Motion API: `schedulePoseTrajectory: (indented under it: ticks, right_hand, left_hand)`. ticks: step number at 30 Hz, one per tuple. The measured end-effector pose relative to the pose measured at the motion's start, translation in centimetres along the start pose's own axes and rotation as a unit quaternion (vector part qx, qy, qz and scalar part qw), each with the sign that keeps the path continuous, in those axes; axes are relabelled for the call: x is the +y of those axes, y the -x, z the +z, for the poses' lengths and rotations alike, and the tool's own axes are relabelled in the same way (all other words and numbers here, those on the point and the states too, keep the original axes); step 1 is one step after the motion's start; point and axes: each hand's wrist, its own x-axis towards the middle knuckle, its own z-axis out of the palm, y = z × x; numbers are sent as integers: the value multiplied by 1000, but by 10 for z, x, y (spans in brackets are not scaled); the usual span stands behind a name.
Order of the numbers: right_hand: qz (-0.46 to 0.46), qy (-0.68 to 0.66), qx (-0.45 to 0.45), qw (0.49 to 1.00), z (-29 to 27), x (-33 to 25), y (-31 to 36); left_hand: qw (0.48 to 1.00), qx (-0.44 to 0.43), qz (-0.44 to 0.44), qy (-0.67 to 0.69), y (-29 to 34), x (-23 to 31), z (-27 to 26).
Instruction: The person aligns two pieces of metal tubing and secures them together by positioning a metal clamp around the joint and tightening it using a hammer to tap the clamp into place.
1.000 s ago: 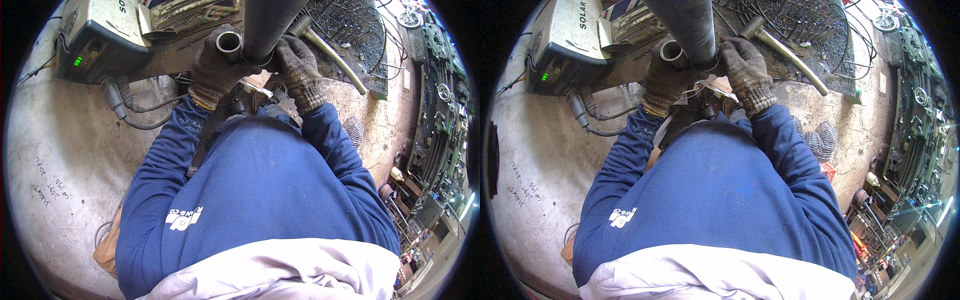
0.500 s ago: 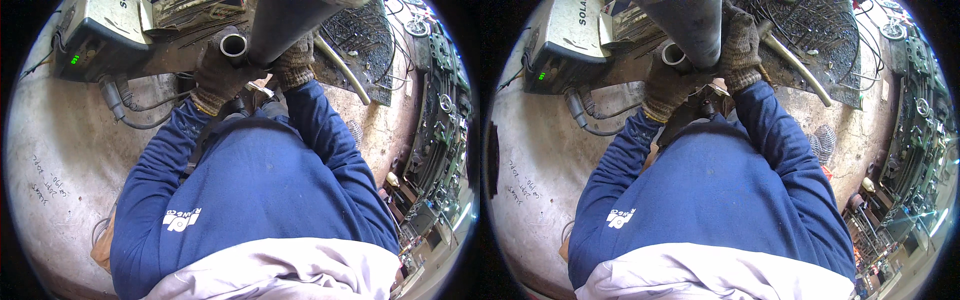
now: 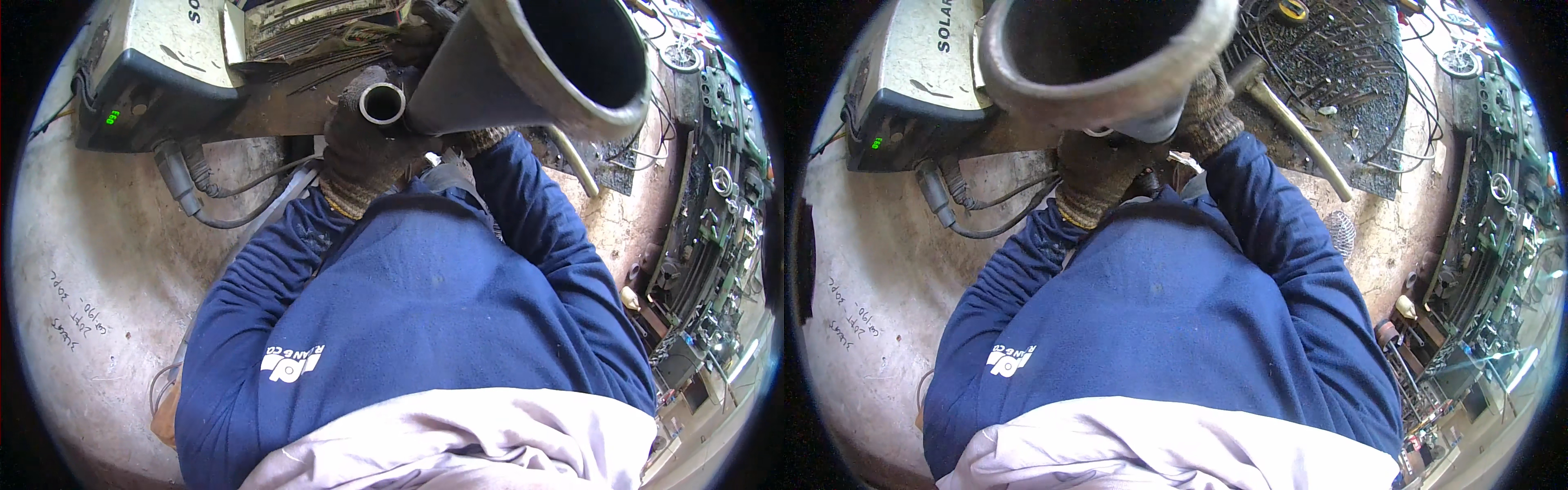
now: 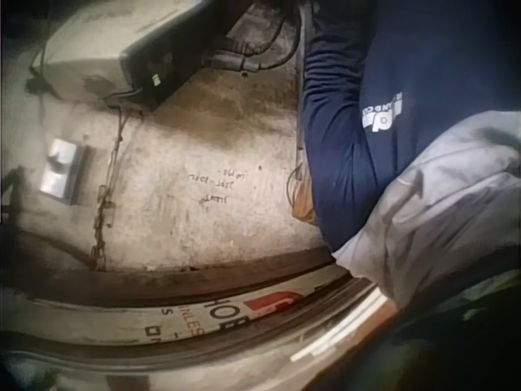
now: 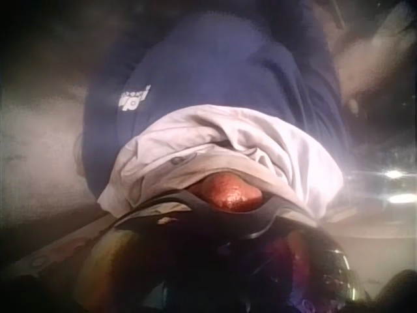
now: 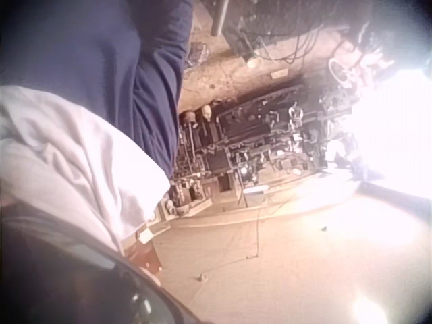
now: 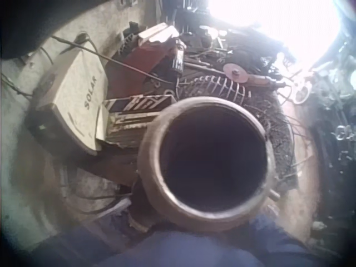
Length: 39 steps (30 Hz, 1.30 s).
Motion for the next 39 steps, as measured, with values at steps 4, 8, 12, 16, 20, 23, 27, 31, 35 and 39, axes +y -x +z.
schedulePoseTrajectory:
  ticks: [4,8,12,16,20,23,27,31,35,39]
  right_hand:
    - [-60,117,2,991,-4,4,-1]
    - [-190,328,28,925,-18,22,-4]
    - [-10,66,29,997,-45,-8,25]
    - [351,-238,38,905,-48,-43,78]
    - [373,-193,-13,908,-42,-44,81]
    - [342,-159,-20,926,-40,-56,75]
    - [340,-186,-31,921,-38,-49,81]
    - [362,-236,-42,901,-35,-47,86]
    - [358,-241,-74,899,-39,-31,90]
    - [364,-221,-143,893,-54,-41,82]
  left_hand:
    - [1000,2,-1,-1,-5,14,-8]
    - [997,-41,-37,57,-9,16,-18]
    - [994,-30,-6,107,-9,-11,-2]
    - [994,-39,-15,102,-6,-7,-4]
    - [997,-10,3,74,-8,-4,-3]
    - [992,35,6,123,-5,-9,4]
    - [995,-47,-48,80,-10,10,-15]
    - [995,-8,14,96,-8,-5,-1]
    - [995,15,-8,97,-3,-7,7]
    - [993,11,-40,113,-3,0,-1]
